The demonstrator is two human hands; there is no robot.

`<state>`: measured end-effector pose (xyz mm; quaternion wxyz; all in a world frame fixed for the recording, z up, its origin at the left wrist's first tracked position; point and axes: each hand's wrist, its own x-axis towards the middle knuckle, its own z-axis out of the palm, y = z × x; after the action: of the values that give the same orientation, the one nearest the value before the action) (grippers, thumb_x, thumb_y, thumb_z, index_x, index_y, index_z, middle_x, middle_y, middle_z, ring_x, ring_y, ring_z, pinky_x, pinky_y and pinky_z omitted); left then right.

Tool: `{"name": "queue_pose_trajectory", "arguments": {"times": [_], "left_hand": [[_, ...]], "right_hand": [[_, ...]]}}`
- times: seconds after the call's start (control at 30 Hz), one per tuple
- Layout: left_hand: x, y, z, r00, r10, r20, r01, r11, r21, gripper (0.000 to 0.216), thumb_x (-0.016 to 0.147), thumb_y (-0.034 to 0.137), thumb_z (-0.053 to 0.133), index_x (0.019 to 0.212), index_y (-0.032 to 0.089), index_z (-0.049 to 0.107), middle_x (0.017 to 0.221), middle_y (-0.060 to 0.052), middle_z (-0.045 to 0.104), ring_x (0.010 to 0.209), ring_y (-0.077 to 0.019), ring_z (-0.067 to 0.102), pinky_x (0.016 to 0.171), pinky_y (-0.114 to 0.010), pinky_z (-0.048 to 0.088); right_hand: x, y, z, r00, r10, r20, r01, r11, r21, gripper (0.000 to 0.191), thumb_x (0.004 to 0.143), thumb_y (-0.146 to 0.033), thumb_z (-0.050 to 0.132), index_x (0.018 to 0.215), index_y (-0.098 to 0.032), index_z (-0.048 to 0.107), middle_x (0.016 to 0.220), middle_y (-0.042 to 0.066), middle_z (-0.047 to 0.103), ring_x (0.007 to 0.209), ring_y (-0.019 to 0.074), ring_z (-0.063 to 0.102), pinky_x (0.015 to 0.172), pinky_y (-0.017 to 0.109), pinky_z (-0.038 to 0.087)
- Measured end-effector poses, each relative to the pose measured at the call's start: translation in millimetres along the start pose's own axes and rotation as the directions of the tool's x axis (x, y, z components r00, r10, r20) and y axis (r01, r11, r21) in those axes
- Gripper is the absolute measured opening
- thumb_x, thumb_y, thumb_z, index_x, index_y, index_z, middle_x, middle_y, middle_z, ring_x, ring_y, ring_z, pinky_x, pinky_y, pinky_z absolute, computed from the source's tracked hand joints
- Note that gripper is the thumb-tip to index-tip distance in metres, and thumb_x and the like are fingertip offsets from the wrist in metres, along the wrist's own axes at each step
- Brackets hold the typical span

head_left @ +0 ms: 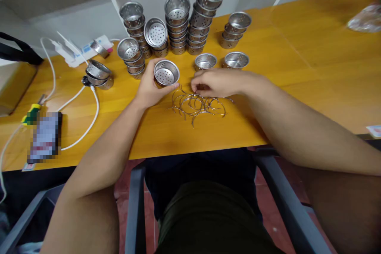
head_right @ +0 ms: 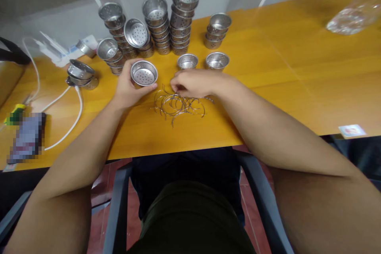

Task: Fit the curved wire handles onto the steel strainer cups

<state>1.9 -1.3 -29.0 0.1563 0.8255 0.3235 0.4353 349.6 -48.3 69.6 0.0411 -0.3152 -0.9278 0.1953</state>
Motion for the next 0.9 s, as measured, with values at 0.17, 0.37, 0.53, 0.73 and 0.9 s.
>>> {"name": "queue_pose_trajectory", "arguments": {"times": [0.17,0.37,0.53,0.73,0.9], "left_hand": [[-1,0,-1,1.000,0.002,0.001,-0.002,0.999,0.032,0.107,0.099,0.070,0.114,0.179,0.029,0.057,0.170,-0.017,0.076,0.160,-0.0429,0.081,0.149,-0.067,0.064],[-1,-5,1,1.000,0.020,0.002,-0.020,1.000,0.004,0.109,0.098,0.071,0.113,0.181,0.031,0.057,0.172,-0.016,0.075,0.161,-0.0435,0.080,0.148,-0.067,0.064],[0,-8,1,1.000,0.010,0.006,-0.010,0.999,-0.047,0.108,0.097,0.072,0.114,0.181,0.031,0.059,0.172,-0.017,0.075,0.166,-0.0448,0.077,0.151,-0.069,0.061],[4,-6,4,0.997,-0.065,-0.029,0.058,0.976,-0.208,0.111,0.086,0.081,0.120,0.170,0.028,0.069,0.161,-0.016,0.083,0.156,-0.0430,0.085,0.142,-0.067,0.071],[5,2,5,0.993,-0.110,-0.052,0.089,0.947,-0.309,0.115,0.079,0.089,0.120,0.163,0.027,0.073,0.154,-0.016,0.086,0.150,-0.0409,0.089,0.136,-0.064,0.075]], "right_hand": [[-4,0,-6,0.995,0.045,-0.093,-0.034,0.992,0.119,0.009,0.102,-0.022,0.079,0.110,-0.026,0.078,0.094,0.004,0.082,0.086,0.0246,0.071,0.084,0.040,0.051],[-7,0,-8,0.978,0.022,-0.208,0.024,0.976,0.214,0.011,0.105,-0.026,0.082,0.115,-0.024,0.084,0.102,0.004,0.086,0.087,0.0220,0.072,0.086,0.038,0.051],[-7,2,-8,0.975,-0.019,-0.221,0.065,0.977,0.202,0.007,0.105,-0.026,0.084,0.112,-0.025,0.083,0.102,0.004,0.083,0.086,0.0217,0.070,0.086,0.038,0.051],[-3,9,2,0.925,0.021,-0.379,0.100,0.950,0.297,0.018,0.111,-0.039,0.088,0.113,-0.026,0.076,0.096,0.003,0.077,0.082,0.0227,0.066,0.080,0.041,0.052],[5,13,10,0.839,0.076,-0.538,0.166,0.907,0.388,0.045,0.120,-0.074,0.084,0.118,-0.031,0.072,0.084,0.000,0.064,0.075,0.0220,0.053,0.071,0.042,0.046]]}}
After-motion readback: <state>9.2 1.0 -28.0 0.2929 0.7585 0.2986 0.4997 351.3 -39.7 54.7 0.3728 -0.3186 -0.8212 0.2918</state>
